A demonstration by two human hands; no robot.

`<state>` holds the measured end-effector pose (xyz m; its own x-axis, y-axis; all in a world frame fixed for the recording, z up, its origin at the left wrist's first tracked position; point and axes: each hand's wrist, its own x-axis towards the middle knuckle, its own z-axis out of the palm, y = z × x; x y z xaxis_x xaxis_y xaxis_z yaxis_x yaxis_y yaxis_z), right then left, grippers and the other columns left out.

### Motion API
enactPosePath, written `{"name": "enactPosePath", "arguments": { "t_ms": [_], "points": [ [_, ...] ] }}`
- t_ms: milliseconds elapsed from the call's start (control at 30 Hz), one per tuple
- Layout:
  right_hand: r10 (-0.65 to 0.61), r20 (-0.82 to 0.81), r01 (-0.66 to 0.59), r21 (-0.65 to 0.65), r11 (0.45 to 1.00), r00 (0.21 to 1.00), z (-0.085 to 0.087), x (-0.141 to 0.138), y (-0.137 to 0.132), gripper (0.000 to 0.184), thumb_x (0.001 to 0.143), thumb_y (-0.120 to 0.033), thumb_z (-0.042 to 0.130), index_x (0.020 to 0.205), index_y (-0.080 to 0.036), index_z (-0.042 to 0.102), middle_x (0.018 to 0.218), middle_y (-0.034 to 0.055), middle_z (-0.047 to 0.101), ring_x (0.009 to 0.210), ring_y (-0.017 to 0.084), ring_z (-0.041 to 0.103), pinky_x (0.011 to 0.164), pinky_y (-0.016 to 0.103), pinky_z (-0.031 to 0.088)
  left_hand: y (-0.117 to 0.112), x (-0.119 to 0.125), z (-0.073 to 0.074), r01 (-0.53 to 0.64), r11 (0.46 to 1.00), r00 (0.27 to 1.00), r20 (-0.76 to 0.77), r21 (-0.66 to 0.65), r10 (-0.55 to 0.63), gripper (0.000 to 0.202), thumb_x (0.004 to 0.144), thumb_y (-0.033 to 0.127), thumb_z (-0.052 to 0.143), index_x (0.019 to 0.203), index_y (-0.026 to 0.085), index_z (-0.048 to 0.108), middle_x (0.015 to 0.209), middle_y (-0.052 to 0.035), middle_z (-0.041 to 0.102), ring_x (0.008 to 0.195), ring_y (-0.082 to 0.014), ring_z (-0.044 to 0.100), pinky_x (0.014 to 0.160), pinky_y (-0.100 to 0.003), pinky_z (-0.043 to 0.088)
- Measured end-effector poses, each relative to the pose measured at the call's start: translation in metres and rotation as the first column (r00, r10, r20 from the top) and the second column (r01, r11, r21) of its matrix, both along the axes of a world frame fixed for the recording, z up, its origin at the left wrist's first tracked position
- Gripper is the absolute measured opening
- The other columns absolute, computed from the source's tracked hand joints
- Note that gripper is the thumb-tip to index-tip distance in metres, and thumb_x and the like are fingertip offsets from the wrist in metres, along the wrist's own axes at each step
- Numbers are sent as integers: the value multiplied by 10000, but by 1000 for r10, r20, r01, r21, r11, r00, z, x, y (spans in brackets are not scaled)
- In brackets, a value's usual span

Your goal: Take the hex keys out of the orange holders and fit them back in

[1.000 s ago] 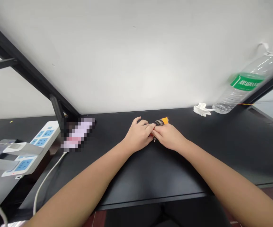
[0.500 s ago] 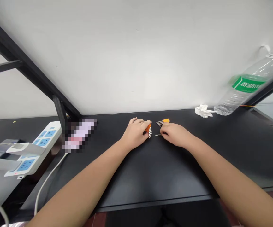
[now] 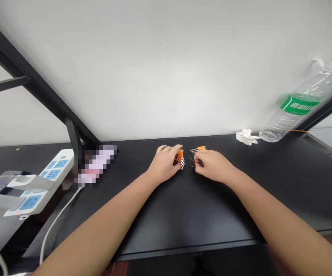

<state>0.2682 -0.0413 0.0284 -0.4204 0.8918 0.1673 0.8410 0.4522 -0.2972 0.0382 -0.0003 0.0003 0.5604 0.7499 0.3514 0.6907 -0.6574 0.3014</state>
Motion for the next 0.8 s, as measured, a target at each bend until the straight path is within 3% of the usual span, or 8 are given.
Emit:
{"name": "enactPosePath", "arguments": {
  "t_ms": [167, 400, 600, 667, 800],
  "points": [
    [17, -229, -25, -35, 999, 973, -1, 1, 1, 99, 824, -116, 561, 853, -211, 558, 736, -39, 633, 638, 113, 531, 635, 245, 372, -3, 3, 1, 12, 1000, 1000, -4, 21, -12, 423, 825, 213, 661, 1232, 223, 548, 1148, -43, 725, 1070, -214, 672, 1204, -487, 306],
    [58, -303, -80, -62, 995, 951, -2, 1, 2, 94, 868, -133, 538, 839, -206, 590, 744, -23, 629, 644, 117, 524, 649, 249, 392, -6, 4, 5, 28, 999, 999, -25, 44, -27, 365, 841, 218, 657, 1200, 225, 587, 1066, -35, 724, 1002, -203, 673, 1192, -487, 330],
    [-10, -391, -49, -140, 989, 920, 3, 2, 0, 114, 893, -196, 550, 800, -205, 614, 693, -30, 602, 621, 114, 501, 626, 256, 390, -8, 5, 5, 55, 993, 997, -68, 103, -48, 396, 846, 185, 650, 1237, 233, 608, 1071, -52, 720, 1062, -218, 662, 1188, -507, 331],
    [-100, -476, -40, -275, 961, 874, 4, 2, -1, 130, 903, -257, 573, 804, -203, 636, 656, -32, 580, 586, 113, 511, 584, 252, 404, -10, 6, 5, 81, 987, 993, -99, 136, -68, 411, 849, 182, 645, 1254, 233, 610, 1075, -64, 721, 1088, -231, 655, 1181, -527, 333],
    [-377, -649, -124, -590, 798, 661, -2, -5, 2, 239, 882, -420, 671, 832, -187, 645, 601, -32, 562, 467, 104, 490, 412, 224, 367, -17, 10, 7, 120, 976, 988, -113, 181, -101, 397, 854, 204, 650, 1249, 228, 617, 1095, -75, 721, 1146, -248, 634, 1200, -565, 300]
  ]
}}
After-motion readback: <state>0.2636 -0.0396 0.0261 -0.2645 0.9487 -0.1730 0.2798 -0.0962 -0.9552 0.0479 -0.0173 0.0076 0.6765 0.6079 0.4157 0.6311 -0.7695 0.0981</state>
